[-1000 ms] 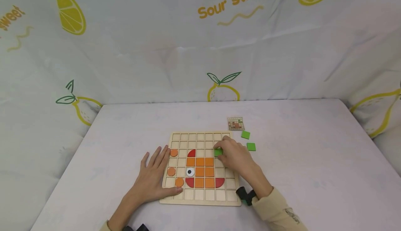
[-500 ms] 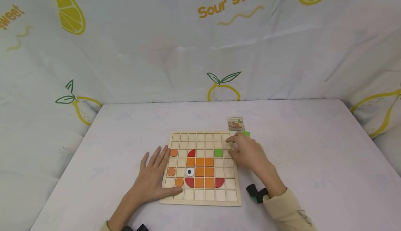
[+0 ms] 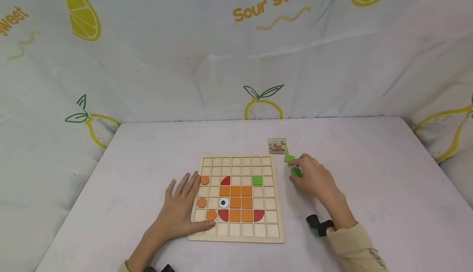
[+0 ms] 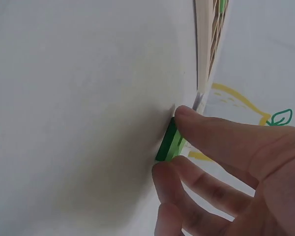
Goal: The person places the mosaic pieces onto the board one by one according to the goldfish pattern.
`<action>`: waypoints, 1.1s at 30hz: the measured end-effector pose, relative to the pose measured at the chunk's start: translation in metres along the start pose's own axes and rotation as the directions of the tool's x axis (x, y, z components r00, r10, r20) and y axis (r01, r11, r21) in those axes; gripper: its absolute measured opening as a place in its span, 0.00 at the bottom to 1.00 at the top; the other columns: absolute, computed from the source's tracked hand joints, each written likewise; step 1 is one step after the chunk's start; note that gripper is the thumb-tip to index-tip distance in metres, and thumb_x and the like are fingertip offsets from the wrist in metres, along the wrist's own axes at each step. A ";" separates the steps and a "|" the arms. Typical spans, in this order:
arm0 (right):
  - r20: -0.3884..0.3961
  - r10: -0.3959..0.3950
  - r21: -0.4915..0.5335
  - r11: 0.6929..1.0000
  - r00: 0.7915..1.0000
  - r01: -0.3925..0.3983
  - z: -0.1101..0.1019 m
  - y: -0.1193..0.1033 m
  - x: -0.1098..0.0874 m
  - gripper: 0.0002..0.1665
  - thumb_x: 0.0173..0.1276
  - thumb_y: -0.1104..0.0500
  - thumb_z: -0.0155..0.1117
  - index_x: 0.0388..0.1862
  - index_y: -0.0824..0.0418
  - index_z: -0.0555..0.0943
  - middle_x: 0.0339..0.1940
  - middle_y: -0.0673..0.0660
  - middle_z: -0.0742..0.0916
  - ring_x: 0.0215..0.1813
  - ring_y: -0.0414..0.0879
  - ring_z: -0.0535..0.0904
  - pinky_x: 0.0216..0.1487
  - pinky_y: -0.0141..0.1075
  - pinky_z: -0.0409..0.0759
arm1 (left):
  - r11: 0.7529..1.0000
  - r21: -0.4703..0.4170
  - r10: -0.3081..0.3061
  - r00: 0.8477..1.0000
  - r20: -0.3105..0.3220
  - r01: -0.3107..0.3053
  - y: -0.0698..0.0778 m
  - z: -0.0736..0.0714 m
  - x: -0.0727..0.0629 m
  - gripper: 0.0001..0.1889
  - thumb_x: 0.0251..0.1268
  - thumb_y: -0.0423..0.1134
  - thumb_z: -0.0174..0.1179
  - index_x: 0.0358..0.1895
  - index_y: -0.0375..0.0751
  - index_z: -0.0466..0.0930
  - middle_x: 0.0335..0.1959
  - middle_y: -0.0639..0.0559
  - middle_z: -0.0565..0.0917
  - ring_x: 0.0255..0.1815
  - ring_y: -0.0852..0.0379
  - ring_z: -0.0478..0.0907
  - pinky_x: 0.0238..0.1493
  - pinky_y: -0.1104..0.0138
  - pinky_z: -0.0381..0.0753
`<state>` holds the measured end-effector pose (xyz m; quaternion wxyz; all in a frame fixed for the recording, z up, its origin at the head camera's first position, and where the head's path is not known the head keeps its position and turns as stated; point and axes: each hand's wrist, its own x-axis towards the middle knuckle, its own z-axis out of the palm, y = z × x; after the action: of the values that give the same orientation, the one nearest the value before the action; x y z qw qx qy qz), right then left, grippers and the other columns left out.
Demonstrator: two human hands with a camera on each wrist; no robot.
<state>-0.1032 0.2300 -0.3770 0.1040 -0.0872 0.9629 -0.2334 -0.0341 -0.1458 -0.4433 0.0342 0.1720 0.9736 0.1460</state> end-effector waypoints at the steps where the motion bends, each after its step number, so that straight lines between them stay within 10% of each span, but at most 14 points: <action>1: 0.003 0.002 -0.004 1.000 1.000 -0.002 0.000 0.001 0.000 0.23 0.63 0.62 0.73 0.56 0.70 0.84 0.52 0.70 0.84 0.35 0.48 0.76 0.31 0.40 0.75 | 1.000 -0.001 0.000 1.000 0.000 0.000 0.000 0.000 0.000 0.70 0.45 0.86 0.53 0.84 0.43 0.42 0.87 0.50 0.45 0.87 0.43 0.41 0.79 0.36 0.35; 33: -0.045 -0.109 -0.030 0.994 0.993 0.108 0.013 -0.037 -0.001 0.17 0.63 0.62 0.74 0.52 0.63 0.88 0.49 0.63 0.87 0.38 0.50 0.81 0.34 0.42 0.80 | 1.000 -0.011 0.014 1.000 -0.018 -0.014 -0.002 0.001 0.000 0.70 0.45 0.88 0.50 0.84 0.43 0.41 0.87 0.50 0.45 0.87 0.43 0.42 0.79 0.36 0.36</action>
<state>-0.0942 0.1925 -0.3713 0.0674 -0.1355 0.9619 -0.2275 -0.0347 -0.1470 -0.4451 0.0255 0.1775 0.9718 0.1530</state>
